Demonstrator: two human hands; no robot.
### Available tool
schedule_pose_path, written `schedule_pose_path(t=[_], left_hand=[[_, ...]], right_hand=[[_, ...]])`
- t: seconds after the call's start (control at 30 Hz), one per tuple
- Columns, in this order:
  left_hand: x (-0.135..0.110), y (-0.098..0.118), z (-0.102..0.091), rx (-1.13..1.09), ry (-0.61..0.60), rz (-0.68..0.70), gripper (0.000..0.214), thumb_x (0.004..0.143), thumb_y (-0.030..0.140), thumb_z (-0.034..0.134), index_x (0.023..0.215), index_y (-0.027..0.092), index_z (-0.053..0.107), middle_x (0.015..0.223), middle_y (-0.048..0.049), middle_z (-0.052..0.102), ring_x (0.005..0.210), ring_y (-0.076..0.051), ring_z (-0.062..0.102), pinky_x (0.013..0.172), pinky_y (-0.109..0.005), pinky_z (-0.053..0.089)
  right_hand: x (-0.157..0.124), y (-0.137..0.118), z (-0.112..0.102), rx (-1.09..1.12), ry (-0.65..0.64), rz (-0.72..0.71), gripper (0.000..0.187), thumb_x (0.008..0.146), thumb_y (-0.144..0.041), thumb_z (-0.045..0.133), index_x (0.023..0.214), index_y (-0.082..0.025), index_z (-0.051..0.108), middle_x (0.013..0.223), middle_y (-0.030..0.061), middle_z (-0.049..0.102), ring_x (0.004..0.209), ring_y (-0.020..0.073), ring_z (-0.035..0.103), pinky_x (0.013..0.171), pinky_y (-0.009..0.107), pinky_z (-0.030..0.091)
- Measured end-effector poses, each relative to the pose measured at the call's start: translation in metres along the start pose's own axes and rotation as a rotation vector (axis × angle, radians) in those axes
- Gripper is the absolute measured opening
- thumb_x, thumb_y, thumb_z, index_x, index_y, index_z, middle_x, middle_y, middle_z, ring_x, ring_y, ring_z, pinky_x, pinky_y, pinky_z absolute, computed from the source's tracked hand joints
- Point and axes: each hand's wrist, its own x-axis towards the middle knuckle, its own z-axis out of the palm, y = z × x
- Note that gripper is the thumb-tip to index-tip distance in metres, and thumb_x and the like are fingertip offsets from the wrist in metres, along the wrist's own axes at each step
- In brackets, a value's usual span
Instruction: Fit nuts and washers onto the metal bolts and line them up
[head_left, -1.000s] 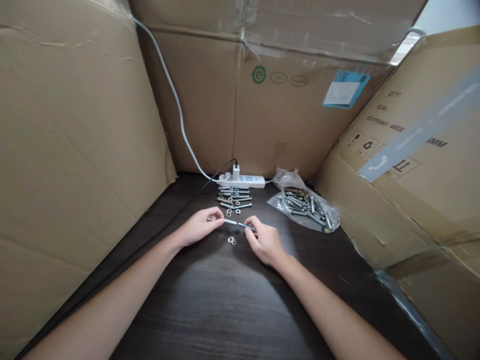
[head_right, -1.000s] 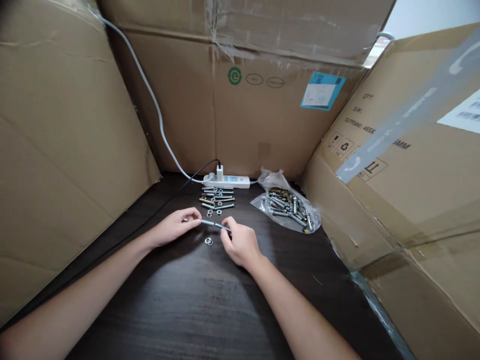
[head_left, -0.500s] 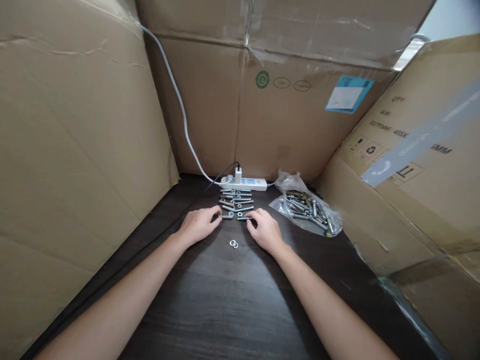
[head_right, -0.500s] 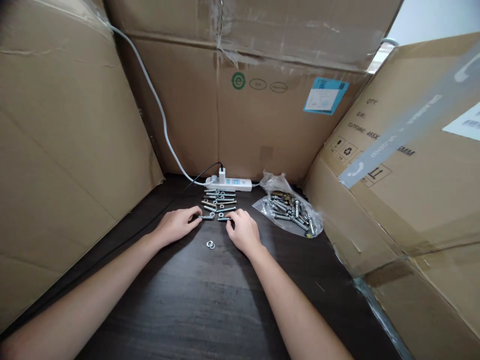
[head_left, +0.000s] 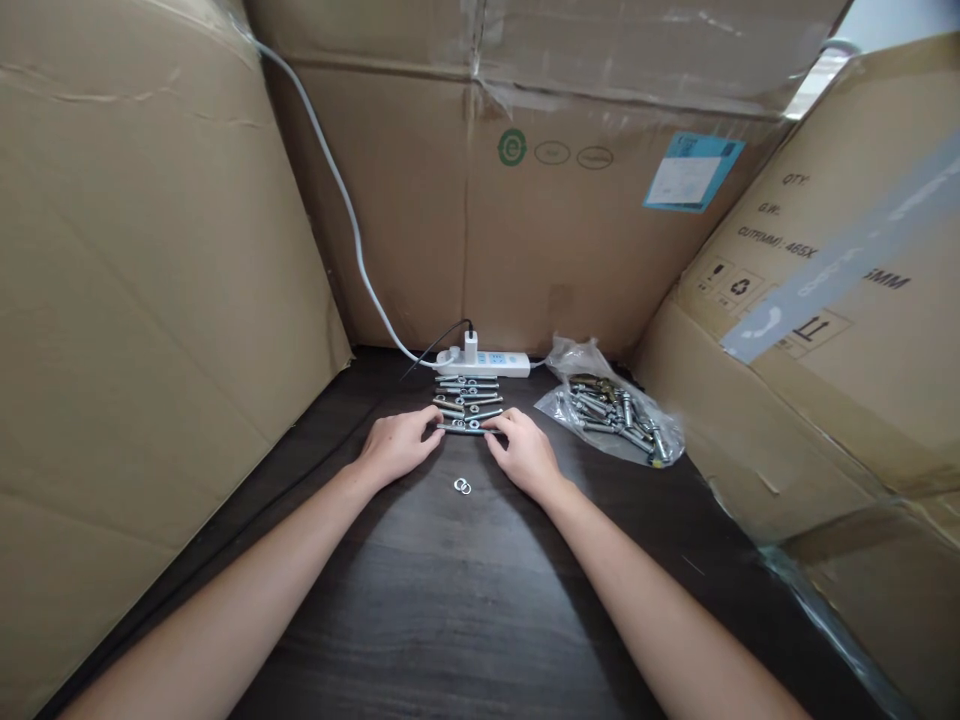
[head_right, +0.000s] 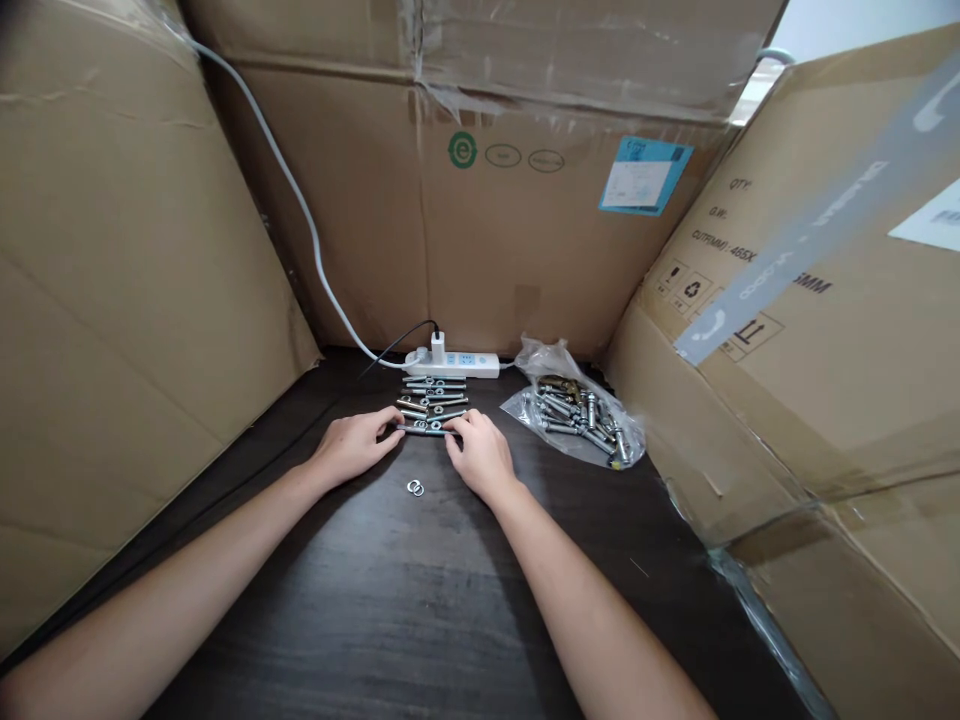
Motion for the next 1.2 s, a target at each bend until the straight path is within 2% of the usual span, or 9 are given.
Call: schedule_pose_path(t=[0.27,0.37,0.43,0.5,0.63,0.77,0.97,1.1,1.2], left_hand=[[0.000,0.000,-0.001,-0.003,0.004,-0.020,0.022,0.085,0.038,0.048,0.102,0.028,0.056,0.073,0.0011,0.064,0.065,-0.017,0.057,0.056,-0.025,0.027],[-0.004,0.002,-0.001,-0.008,0.040,-0.007,0.023,0.086,0.035,0.045,0.105,0.026,0.054,0.074,0.0006,0.063,0.066,-0.018,0.058,0.056,-0.025,0.029],[-0.008,0.006,0.001,-0.013,0.094,0.067,0.020,0.087,0.029,0.042,0.103,0.024,0.053,0.081,-0.0005,0.064,0.072,-0.018,0.059,0.060,-0.026,0.032],[-0.012,0.012,0.006,-0.008,0.119,0.206,0.018,0.086,0.021,0.040,0.097,0.023,0.053,0.088,-0.0013,0.063,0.080,-0.018,0.057,0.066,-0.026,0.036],[-0.012,0.025,0.017,0.039,0.044,0.454,0.015,0.081,0.011,0.040,0.082,0.020,0.052,0.083,-0.0021,0.057,0.080,-0.017,0.051,0.072,-0.028,0.038],[-0.003,0.029,0.022,0.055,-0.005,0.536,0.017,0.080,0.007,0.039,0.073,0.019,0.049,0.081,-0.0029,0.052,0.079,-0.018,0.046,0.069,-0.029,0.037],[-0.001,0.031,0.020,-0.015,-0.028,0.548,0.019,0.078,0.003,0.039,0.076,0.019,0.050,0.088,-0.0037,0.050,0.085,-0.018,0.044,0.073,-0.029,0.040],[-0.008,0.030,0.014,-0.061,0.073,0.483,0.031,0.074,-0.001,0.037,0.090,0.020,0.054,0.102,-0.0057,0.049,0.096,-0.020,0.044,0.082,-0.032,0.041],[-0.016,0.019,0.011,-0.115,0.157,0.374,0.034,0.074,-0.002,0.035,0.094,0.019,0.053,0.100,-0.0053,0.051,0.094,-0.020,0.045,0.083,-0.033,0.041]], right_hand=[[0.000,0.001,0.000,0.081,0.020,0.007,0.014,0.085,-0.018,0.050,0.094,-0.022,0.060,0.093,0.0038,0.055,0.084,0.0158,0.055,0.076,0.025,0.044],[0.000,0.002,0.000,0.104,0.026,0.004,0.013,0.084,-0.018,0.050,0.092,-0.021,0.060,0.090,0.0034,0.055,0.083,0.0156,0.055,0.076,0.025,0.044],[0.001,0.003,0.001,0.122,0.027,0.002,0.013,0.084,-0.017,0.050,0.091,-0.021,0.060,0.089,0.0031,0.054,0.081,0.0154,0.055,0.075,0.025,0.044],[0.001,0.003,0.001,0.137,0.024,0.000,0.013,0.084,-0.017,0.050,0.090,-0.022,0.060,0.089,0.0028,0.054,0.079,0.0152,0.055,0.074,0.025,0.044],[0.001,0.003,0.002,0.151,0.030,-0.004,0.013,0.083,-0.017,0.051,0.090,-0.022,0.060,0.089,0.0029,0.054,0.077,0.0152,0.055,0.072,0.026,0.045],[0.001,0.003,0.002,0.145,0.036,-0.006,0.014,0.082,-0.018,0.051,0.091,-0.022,0.059,0.089,0.0026,0.054,0.078,0.0154,0.055,0.073,0.026,0.045],[0.001,0.004,0.002,0.131,0.039,-0.012,0.016,0.082,-0.017,0.050,0.093,-0.022,0.059,0.090,0.0028,0.054,0.080,0.0154,0.055,0.074,0.025,0.045],[0.000,0.002,0.000,0.117,0.073,0.000,0.019,0.082,-0.017,0.048,0.097,-0.022,0.058,0.094,0.0038,0.055,0.079,0.0158,0.055,0.071,0.025,0.044],[-0.002,-0.003,-0.004,0.103,0.083,-0.067,0.021,0.082,-0.013,0.045,0.094,-0.022,0.060,0.091,0.0037,0.056,0.080,0.0163,0.054,0.072,0.026,0.043]])
